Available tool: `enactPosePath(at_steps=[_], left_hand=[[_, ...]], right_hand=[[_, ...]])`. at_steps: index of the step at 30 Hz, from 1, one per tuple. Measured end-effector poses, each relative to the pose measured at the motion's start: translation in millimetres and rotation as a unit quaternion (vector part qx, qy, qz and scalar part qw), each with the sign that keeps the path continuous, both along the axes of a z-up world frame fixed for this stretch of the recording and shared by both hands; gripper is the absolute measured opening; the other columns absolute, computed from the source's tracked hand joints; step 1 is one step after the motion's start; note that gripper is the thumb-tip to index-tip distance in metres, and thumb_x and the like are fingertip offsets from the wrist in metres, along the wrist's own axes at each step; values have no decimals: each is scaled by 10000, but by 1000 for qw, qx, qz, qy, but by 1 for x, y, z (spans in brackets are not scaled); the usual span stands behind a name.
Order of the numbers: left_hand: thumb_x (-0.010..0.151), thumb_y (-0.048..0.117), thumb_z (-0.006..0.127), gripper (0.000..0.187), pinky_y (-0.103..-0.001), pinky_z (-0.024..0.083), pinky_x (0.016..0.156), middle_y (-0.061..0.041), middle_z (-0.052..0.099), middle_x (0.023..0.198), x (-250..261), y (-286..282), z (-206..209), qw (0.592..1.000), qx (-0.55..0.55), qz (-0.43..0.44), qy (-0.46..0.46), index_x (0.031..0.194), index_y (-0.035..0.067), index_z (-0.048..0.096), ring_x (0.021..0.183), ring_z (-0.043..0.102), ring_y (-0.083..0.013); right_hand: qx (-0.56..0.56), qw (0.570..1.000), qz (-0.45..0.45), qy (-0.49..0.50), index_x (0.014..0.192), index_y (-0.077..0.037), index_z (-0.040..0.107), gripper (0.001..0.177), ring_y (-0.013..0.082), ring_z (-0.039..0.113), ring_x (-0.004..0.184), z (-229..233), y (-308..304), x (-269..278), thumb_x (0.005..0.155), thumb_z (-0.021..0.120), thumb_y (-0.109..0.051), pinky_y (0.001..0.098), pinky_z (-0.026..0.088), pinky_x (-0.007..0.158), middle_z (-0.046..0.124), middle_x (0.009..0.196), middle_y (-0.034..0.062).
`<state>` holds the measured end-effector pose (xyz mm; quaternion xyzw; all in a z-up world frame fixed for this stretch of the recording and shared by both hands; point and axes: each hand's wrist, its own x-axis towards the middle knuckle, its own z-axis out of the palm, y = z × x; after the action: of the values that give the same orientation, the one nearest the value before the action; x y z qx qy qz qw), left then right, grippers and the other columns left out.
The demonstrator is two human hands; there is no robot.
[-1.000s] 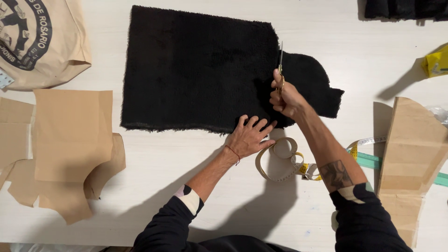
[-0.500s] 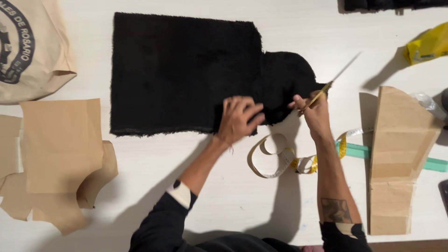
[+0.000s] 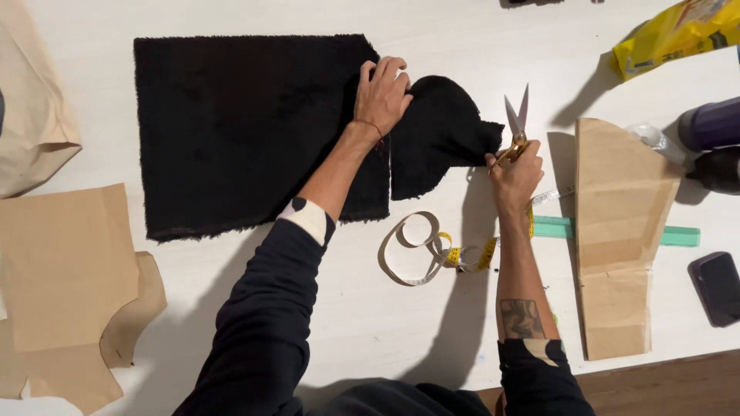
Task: Cutting pieces of black fabric using patterns and a pair of scissors.
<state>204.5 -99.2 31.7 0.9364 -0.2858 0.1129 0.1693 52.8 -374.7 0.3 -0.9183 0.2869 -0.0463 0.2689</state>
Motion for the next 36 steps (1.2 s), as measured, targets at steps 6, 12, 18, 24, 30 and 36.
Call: enactPosePath(at_steps=[6, 12, 18, 24, 30, 36], left_hand=[[923, 191, 769, 218, -407, 501, 915, -91, 701, 1056, -44, 9, 50, 963, -251, 3, 102, 1044, 49, 656, 989, 648, -273], [990, 196, 729, 236, -289, 562, 692, -83, 709, 870, -129, 46, 108, 880, -426, 16, 209, 1095, 10, 629, 769, 672, -126], [992, 154, 741, 244, -300, 582, 804, -83, 714, 1197, -275, 117, 139, 788, -562, 44, 248, 1142, 12, 611, 925, 650, -115], [799, 216, 866, 669, -374, 599, 963, -162, 619, 1281, -417, 220, 185, 865, -481, 142, 28, 1306, -56, 524, 1122, 675, -263], [888, 17, 766, 337, -276, 600, 789, -57, 748, 1012, -529, 364, 126, 775, -498, 387, 44, 1205, 25, 651, 917, 723, -97], [864, -34, 743, 309, -235, 495, 732, 25, 602, 946, -607, 602, 134, 686, -530, 490, -92, 1131, 14, 595, 830, 546, -58]], right_hand=[[199, 974, -3, -109, 1215, -23, 418, 520, 167, 712, 888, 25, -1, -15, 869, 804, -55, 276, 637, 684, 675, 1023, 65], [380, 893, 79, -230, 1162, -96, 372, 546, 136, 593, 970, 87, 40, -57, 864, 783, 105, 252, 556, 744, 535, 1025, 43], [523, 790, 257, -191, 1141, -117, 366, 540, 111, 501, 980, 145, 166, -114, 864, 757, 132, 243, 472, 801, 458, 1046, 14], [640, 652, 404, -53, 1124, -116, 421, 491, 111, 594, 1004, 185, 326, -181, 817, 771, 42, 284, 536, 840, 554, 1065, 2], [622, 574, 531, 33, 1128, -81, 424, 357, 161, 627, 1033, 185, 466, -241, 969, 743, -97, 374, 553, 940, 587, 1039, 48], [575, 602, 548, 83, 1073, -83, 406, 235, 211, 718, 841, 176, 553, -289, 1044, 586, -231, 352, 592, 774, 734, 885, 156]])
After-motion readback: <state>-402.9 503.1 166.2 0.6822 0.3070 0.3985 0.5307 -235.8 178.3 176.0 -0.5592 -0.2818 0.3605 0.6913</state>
